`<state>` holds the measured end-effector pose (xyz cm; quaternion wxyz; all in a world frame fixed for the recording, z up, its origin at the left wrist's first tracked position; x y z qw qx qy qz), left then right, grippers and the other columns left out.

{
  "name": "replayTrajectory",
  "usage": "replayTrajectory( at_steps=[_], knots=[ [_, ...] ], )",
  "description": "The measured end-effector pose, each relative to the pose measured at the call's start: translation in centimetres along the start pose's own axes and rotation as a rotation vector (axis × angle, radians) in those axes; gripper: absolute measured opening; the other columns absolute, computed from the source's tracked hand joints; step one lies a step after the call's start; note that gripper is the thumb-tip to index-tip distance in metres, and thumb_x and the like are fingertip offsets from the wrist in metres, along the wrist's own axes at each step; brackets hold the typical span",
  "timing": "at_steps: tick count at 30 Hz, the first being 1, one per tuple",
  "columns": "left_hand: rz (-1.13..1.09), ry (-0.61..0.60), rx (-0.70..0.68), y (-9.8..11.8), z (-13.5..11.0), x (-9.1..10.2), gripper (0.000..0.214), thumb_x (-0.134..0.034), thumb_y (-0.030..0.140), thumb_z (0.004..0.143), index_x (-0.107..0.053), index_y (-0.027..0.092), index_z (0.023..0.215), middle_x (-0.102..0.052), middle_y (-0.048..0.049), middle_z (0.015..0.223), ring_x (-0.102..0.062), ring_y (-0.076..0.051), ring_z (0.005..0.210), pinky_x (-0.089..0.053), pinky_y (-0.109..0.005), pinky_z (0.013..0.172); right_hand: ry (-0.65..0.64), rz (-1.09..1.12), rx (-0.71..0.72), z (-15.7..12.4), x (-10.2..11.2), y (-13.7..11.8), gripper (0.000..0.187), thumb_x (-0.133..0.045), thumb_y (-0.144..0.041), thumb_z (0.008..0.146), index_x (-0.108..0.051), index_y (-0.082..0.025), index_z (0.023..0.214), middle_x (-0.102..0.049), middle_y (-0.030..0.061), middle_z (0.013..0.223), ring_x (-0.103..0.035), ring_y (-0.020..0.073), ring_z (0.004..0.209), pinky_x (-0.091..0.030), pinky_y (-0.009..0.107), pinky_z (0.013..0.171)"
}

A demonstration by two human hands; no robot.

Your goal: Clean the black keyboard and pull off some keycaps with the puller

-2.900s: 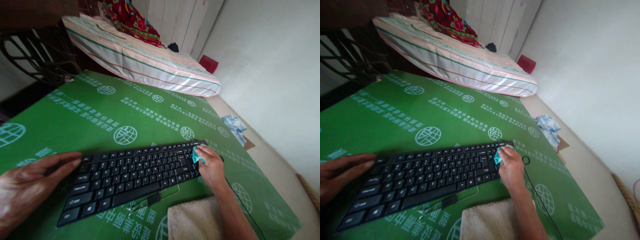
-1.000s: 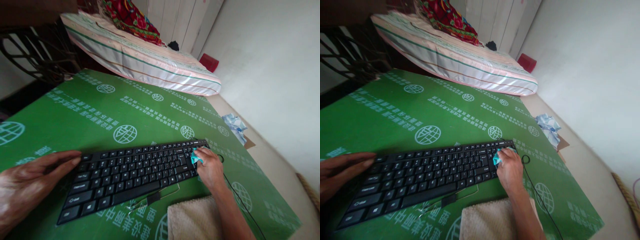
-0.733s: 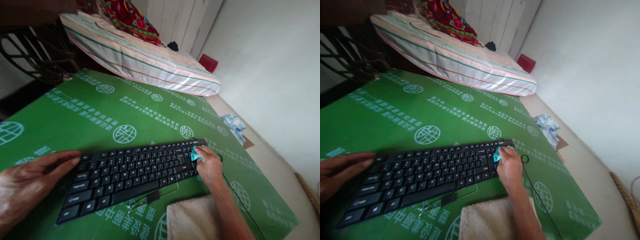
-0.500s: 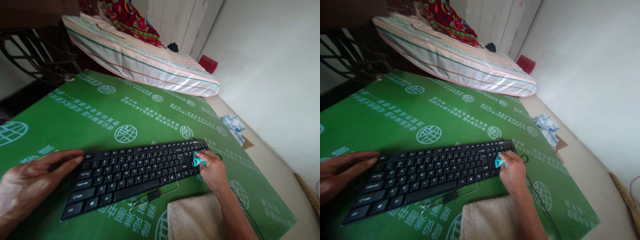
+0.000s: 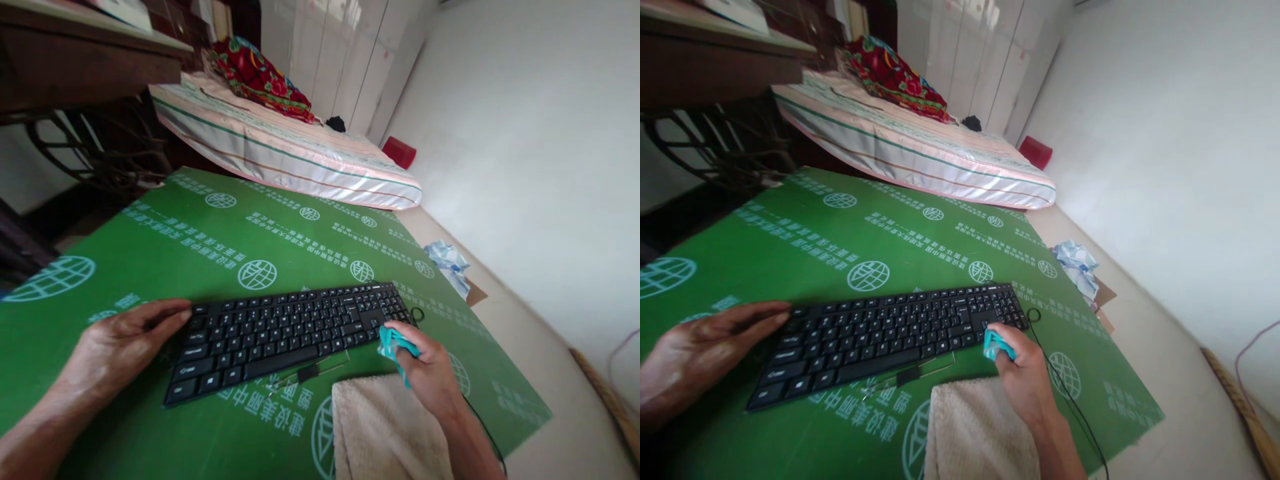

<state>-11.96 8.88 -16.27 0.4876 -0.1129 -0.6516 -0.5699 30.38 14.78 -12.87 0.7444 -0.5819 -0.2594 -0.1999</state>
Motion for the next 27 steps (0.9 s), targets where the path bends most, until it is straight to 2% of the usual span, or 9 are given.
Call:
replayTrajectory(
  at_steps=[3, 6, 8, 11, 15, 19, 22, 25, 27],
  knots=[
    [-0.053, -0.073, 0.065, 0.7, -0.2, 0.2, 0.056, -0.046, 0.061, 0.059, -0.069, 0.022, 0.091, -0.073, -0.0026, 0.098, -0.066, -0.026, 0.092, -0.048, -0.036, 0.093, -0.023, 0.164, -0.164, -1.8, -0.2, 0.4, 0.032, -0.052, -0.018, 0.07, -0.073, -0.023, 0.094, -0.07, -0.0011, 0.08, -0.061, 0.0148, 0.066, -0.049, 0.026, 0.062],
    [-0.065, -0.077, 0.084, 1.2, -0.4, 0.4, 0.058, -0.045, 0.059, 0.058, -0.068, 0.019, 0.094, -0.073, -0.0048, 0.098, -0.065, -0.027, 0.094, -0.047, -0.035, 0.093, -0.027, 0.395, -0.362, -3.4, -0.6, 1.1, 0.026, -0.056, -0.019, 0.065, -0.073, -0.019, 0.085, -0.065, -0.0019, 0.064, -0.052, 0.011, 0.049, -0.041, 0.021, 0.044],
    [-0.062, -0.089, 0.074, 1.5, -0.4, 0.5, 0.059, -0.045, 0.059, 0.059, -0.068, 0.019, 0.095, -0.073, -0.0051, 0.097, -0.065, -0.027, 0.094, -0.048, -0.034, 0.09, -0.005, 0.595, -0.457, -4.2, -0.9, 0.9, 0.024, -0.061, -0.019, 0.061, -0.072, -0.018, 0.082, -0.065, -0.0012, 0.064, -0.053, 0.011, 0.049, -0.042, 0.021, 0.045],
    [-0.053, -0.101, 0.049, 1.6, -0.5, 0.5, 0.059, -0.044, 0.058, 0.061, -0.067, 0.017, 0.098, -0.072, -0.0061, 0.1, -0.064, -0.026, 0.096, -0.047, -0.032, 0.089, 0.002, 0.866, -0.496, -5.0, -1.4, -0.1, 0.029, -0.071, -0.018, 0.056, -0.071, -0.018, 0.085, -0.068, 0.0003, 0.07, -0.059, 0.0129, 0.057, -0.047, 0.022, 0.053],
    [-0.059, -0.112, 0.047, 1.7, -0.7, 0.4, 0.062, -0.043, 0.057, 0.063, -0.065, 0.014, 0.103, -0.071, -0.0082, 0.103, -0.063, -0.026, 0.097, -0.046, -0.031, 0.091, -0.046, 0.99, -0.479, -5.5, -1.5, -1.2, 0.035, -0.076, -0.019, 0.056, -0.07, -0.018, 0.09, -0.069, 0.0015, 0.078, -0.061, 0.0134, 0.063, -0.05, 0.023, 0.06],
    [-0.068, -0.116, 0.048, 2.0, -0.9, 0.6, 0.061, -0.044, 0.056, 0.064, -0.065, 0.015, 0.103, -0.072, -0.0076, 0.102, -0.064, -0.025, 0.095, -0.046, -0.03, 0.089, -0.178, 0.978, -0.435, -5.9, -0.7, -2.1, 0.031, -0.077, -0.022, 0.059, -0.068, -0.018, 0.089, -0.067, 0.0008, 0.074, -0.06, 0.0127, 0.061, -0.05, 0.024, 0.06],
    [-0.063, -0.108, 0.035, 2.0, -0.9, 0.7, 0.059, -0.044, 0.055, 0.064, -0.066, 0.014, 0.102, -0.072, -0.0075, 0.101, -0.064, -0.025, 0.093, -0.047, -0.03, 0.089, -0.277, 0.859, -0.362, -5.6, 0.9, -2.6, 0.028, -0.074, -0.026, 0.062, -0.067, -0.02, 0.087, -0.064, -0.001, 0.071, -0.058, 0.0123, 0.059, -0.049, 0.025, 0.059],
    [-0.073, -0.096, 0.018, 1.9, -0.9, 0.8, 0.058, -0.044, 0.054, 0.065, -0.066, 0.014, 0.102, -0.073, -0.0071, 0.098, -0.065, -0.024, 0.092, -0.048, -0.03, 0.087, -0.248, 0.461, -0.236, -4.9, 3.3, -2.0, 0.018, -0.069, -0.027, 0.065, -0.069, -0.02, 0.082, -0.065, -0.001, 0.069, -0.057, 0.0127, 0.061, -0.047, 0.024, 0.059],
    [-0.077, -0.095, 0.006, 1.8, -0.9, 0.8, 0.056, -0.045, 0.054, 0.066, -0.067, 0.015, 0.101, -0.074, -0.0062, 0.096, -0.066, -0.024, 0.09, -0.049, -0.03, 0.085, -0.189, 0.209, -0.173, -4.5, 5.1, -0.9, 0.02, -0.067, -0.028, 0.063, -0.071, -0.019, 0.081, -0.067, 0.0007, 0.072, -0.059, 0.0149, 0.063, -0.047, 0.025, 0.059]
  ],
)
Point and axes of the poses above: each hand's wrist, its own z-axis towards the middle knuckle, its own x-axis out of the back of the hand, y = z × x, the point moved 4 cm from there along z, towards the middle knuckle
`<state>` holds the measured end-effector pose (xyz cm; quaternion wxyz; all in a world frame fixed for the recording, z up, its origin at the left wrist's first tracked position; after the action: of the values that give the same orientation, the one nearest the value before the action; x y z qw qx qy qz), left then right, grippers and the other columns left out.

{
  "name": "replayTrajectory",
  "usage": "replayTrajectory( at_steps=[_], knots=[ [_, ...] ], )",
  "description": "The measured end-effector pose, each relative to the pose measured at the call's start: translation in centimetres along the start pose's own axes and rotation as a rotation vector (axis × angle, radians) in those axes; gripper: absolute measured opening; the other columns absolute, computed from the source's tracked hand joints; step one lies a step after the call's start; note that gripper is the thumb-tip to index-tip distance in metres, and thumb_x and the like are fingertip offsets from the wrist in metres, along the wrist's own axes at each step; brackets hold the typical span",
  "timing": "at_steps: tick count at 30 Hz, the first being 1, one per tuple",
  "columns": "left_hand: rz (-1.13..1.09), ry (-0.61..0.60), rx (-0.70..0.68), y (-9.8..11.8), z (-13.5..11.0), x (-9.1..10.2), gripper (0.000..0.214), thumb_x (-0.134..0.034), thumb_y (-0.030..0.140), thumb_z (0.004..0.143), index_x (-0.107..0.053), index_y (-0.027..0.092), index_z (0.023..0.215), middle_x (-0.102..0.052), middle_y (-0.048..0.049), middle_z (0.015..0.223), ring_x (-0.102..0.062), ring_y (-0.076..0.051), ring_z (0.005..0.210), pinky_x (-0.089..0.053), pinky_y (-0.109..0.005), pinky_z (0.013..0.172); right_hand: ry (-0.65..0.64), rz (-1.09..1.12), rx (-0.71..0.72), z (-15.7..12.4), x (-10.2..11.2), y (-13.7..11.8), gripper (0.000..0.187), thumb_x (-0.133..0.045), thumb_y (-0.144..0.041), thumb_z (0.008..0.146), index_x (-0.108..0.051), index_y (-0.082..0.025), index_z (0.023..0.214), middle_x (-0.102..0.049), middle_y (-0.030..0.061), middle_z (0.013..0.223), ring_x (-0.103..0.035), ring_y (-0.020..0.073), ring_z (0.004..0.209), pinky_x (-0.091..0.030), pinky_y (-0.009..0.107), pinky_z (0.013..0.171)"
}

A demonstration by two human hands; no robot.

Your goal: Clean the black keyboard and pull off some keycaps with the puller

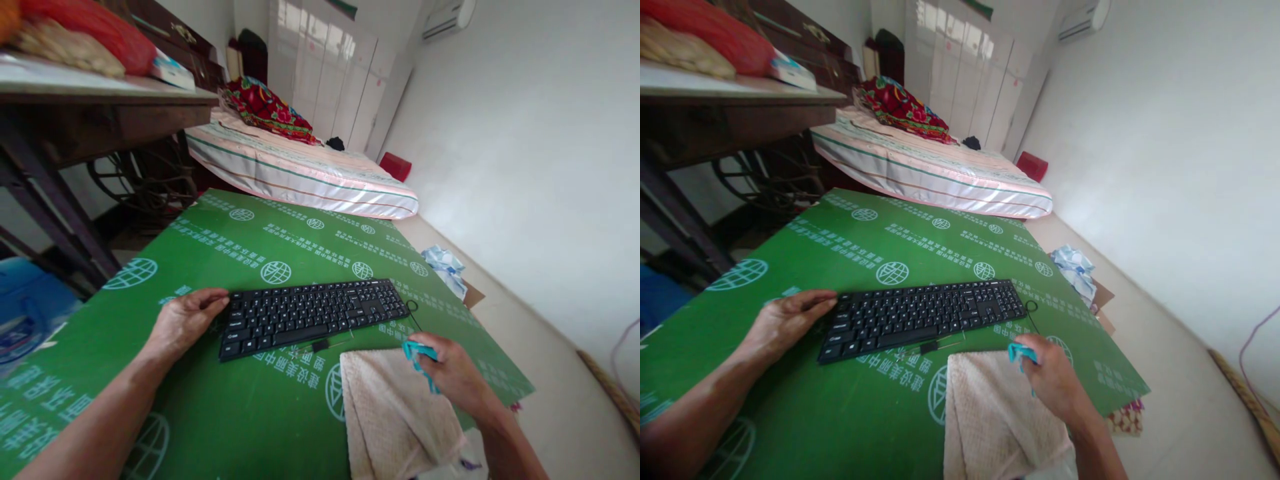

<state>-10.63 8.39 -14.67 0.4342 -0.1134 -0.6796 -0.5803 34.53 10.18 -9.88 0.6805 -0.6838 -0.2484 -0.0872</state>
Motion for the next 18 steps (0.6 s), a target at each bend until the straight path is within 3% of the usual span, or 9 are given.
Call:
replayTrajectory(
  at_steps=[3, 6, 9, 18],
  knots=[
    [-0.005, 0.007, -0.006, -0.2, 0.0, -0.1, 0.056, -0.046, 0.053, 0.065, -0.067, 0.015, 0.1, -0.074, -0.0058, 0.095, -0.066, -0.024, 0.088, -0.05, -0.029, 0.085, 0.014, -0.097, -0.005, 0.3, 2.1, 1.8, 0.032, -0.062, -0.034, 0.065, -0.072, -0.018, 0.091, -0.07, 0.0046, 0.078, -0.063, 0.0204, 0.066, -0.05, 0.031, 0.061],
    [-0.021, 0.001, -0.007, -0.4, 0.0, -0.2, 0.058, -0.045, 0.054, 0.065, -0.066, 0.014, 0.102, -0.073, -0.0071, 0.097, -0.065, -0.024, 0.091, -0.049, -0.03, 0.087, 0.289, -0.335, 0.083, 0.5, 3.3, 2.4, 0.025, -0.06, -0.033, 0.063, -0.073, -0.021, 0.08, -0.071, 0.0068, 0.083, -0.064, 0.0251, 0.079, -0.05, 0.037, 0.074],
    [-0.028, -0.002, -0.011, -0.7, 0.1, -0.4, 0.059, -0.045, 0.055, 0.066, -0.066, 0.014, 0.102, -0.073, -0.007, 0.097, -0.065, -0.024, 0.09, -0.049, -0.03, 0.085, 0.29, -0.35, 0.166, 1.1, 1.3, 1.8, 0.031, -0.055, -0.032, 0.069, -0.07, -0.023, 0.094, -0.07, 0.0048, 0.094, -0.063, 0.0226, 0.085, -0.048, 0.036, 0.081],
    [0.001, 0.038, -0.023, -1.0, 0.2, -0.1, 0.052, -0.047, 0.055, 0.066, -0.068, 0.018, 0.096, -0.074, -0.0043, 0.095, -0.067, -0.023, 0.088, -0.051, -0.027, 0.082, 0.182, 0.195, -0.019, 6.5, -6.2, 1.7, 0.033, -0.064, -0.029, 0.064, -0.069, -0.014, 0.093, -0.068, 0.0037, 0.073, -0.059, 0.0155, 0.055, -0.049, 0.027, 0.049]
  ],
)
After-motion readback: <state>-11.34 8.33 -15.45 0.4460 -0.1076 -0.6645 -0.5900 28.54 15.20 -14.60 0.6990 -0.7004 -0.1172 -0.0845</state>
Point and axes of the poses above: each hand's wrist, its own z-axis towards the middle knuckle, its own x-axis out of the back of the hand, y = z × x, the point moved 4 cm from there along z, towards the middle knuckle
